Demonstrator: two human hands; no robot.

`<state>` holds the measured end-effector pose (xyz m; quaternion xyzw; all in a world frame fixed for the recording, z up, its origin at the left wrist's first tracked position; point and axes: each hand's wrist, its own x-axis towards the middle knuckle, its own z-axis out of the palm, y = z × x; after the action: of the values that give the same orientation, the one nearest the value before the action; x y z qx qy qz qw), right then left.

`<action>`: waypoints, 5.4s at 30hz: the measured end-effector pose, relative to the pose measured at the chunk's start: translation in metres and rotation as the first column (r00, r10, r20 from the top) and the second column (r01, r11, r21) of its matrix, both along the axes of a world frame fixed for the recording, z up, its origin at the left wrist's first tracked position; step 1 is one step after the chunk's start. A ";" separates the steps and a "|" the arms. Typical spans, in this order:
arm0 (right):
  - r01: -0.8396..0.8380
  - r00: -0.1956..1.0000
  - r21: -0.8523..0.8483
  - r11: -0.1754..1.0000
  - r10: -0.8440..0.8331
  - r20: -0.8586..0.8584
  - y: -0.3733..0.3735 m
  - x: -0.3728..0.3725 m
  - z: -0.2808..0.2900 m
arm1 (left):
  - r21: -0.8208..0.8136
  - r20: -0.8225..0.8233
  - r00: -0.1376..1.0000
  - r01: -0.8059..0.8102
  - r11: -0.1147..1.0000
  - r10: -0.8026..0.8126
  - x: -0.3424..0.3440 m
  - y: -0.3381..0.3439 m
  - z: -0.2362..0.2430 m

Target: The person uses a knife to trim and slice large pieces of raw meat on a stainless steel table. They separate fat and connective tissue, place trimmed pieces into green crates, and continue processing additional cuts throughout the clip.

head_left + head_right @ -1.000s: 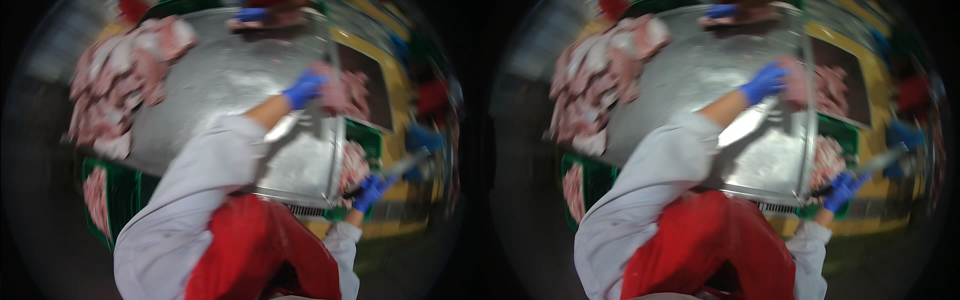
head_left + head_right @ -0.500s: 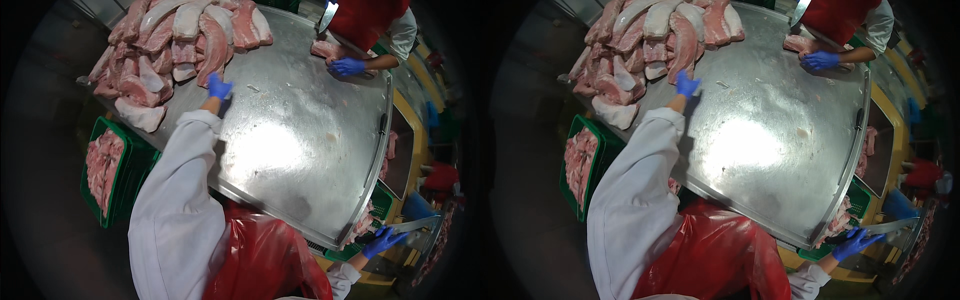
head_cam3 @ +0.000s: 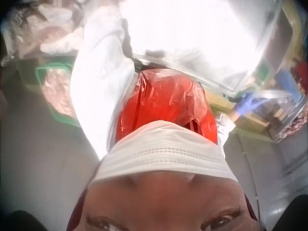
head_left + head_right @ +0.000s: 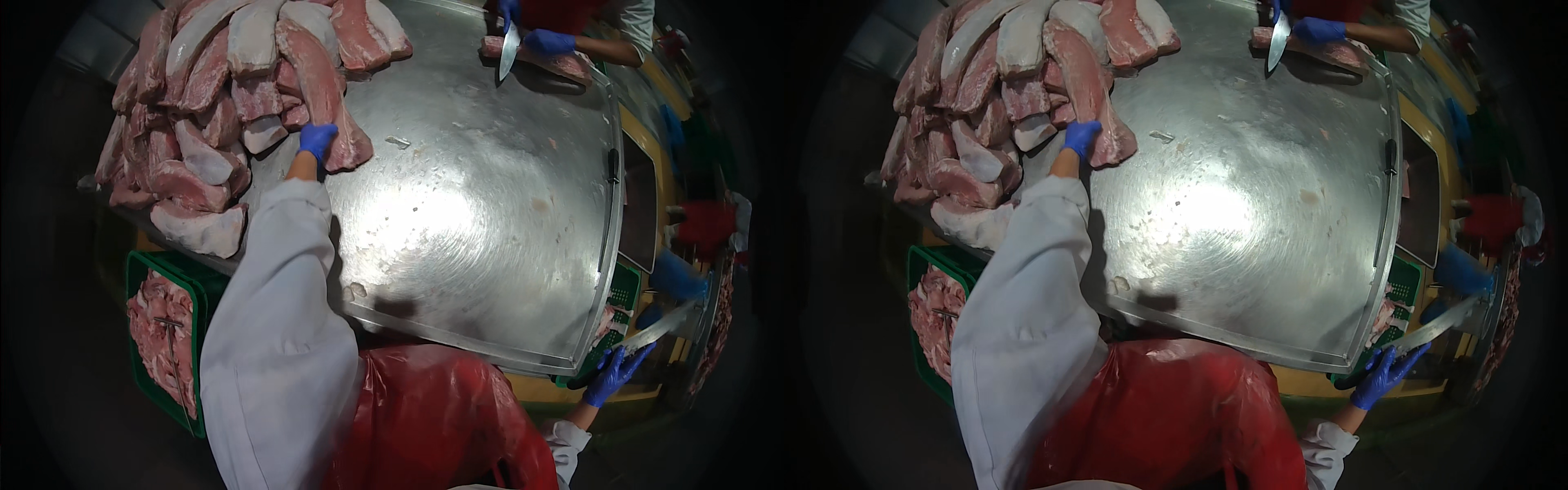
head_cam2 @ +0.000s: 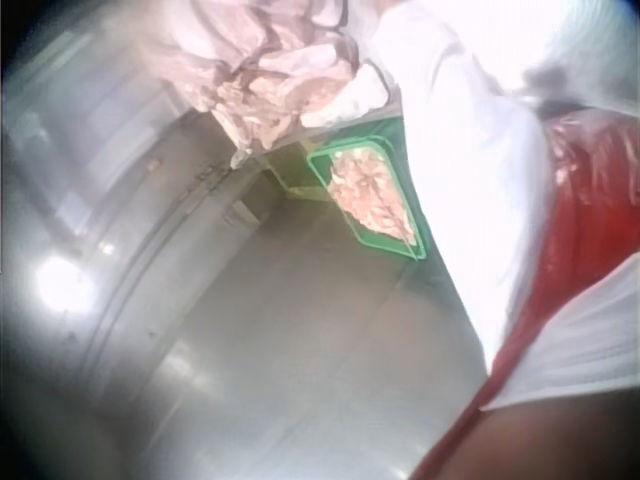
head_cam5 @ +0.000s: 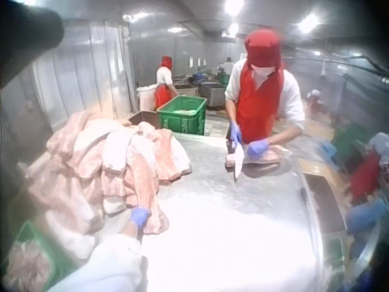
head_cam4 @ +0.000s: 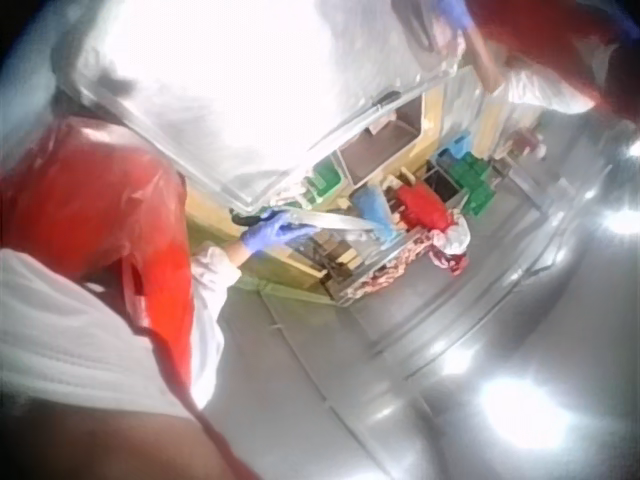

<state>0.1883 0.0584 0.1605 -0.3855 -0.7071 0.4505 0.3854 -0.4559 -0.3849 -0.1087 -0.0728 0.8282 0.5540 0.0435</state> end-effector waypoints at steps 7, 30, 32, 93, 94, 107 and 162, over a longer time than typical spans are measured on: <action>-0.029 0.999 -0.013 1.000 0.029 -0.016 -0.012 -0.002 -0.024 | 0.039 0.345 0.927 0.144 0.989 -0.148 0.145 0.031 0.005; -0.073 0.988 -0.145 0.987 0.052 -0.148 0.086 0.095 -0.075 | 0.888 0.157 0.675 0.224 0.403 -0.721 0.317 0.143 0.313; -0.053 0.987 -0.194 0.980 0.022 -0.157 0.094 0.096 -0.087 | 0.837 0.112 0.609 0.368 0.404 -0.785 0.288 0.150 0.274; -0.547 0.420 -0.689 0.474 0.868 0.264 -0.024 -0.176 -0.154 | -0.527 -0.312 0.546 0.581 0.620 -0.777 0.331 0.259 0.041; -0.551 0.406 -0.685 0.477 0.870 0.279 -0.027 -0.172 -0.158 | -0.545 -0.312 0.563 0.554 0.630 -0.765 0.333 0.259 0.039; -0.832 0.152 -0.463 0.304 0.929 0.337 -0.108 0.046 -0.152 | -0.542 -0.035 0.709 0.579 0.609 -0.705 0.249 0.240 0.026; -0.209 0.813 -0.551 0.808 0.457 0.362 0.045 0.107 -0.071 | -0.920 -0.018 0.677 0.277 0.278 -0.736 0.116 0.460 0.064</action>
<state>0.2948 0.1031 0.0893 -0.4337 -0.7011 0.5661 0.0011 -0.3396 0.0753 -0.0448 0.3227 0.9464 0.0113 -0.0093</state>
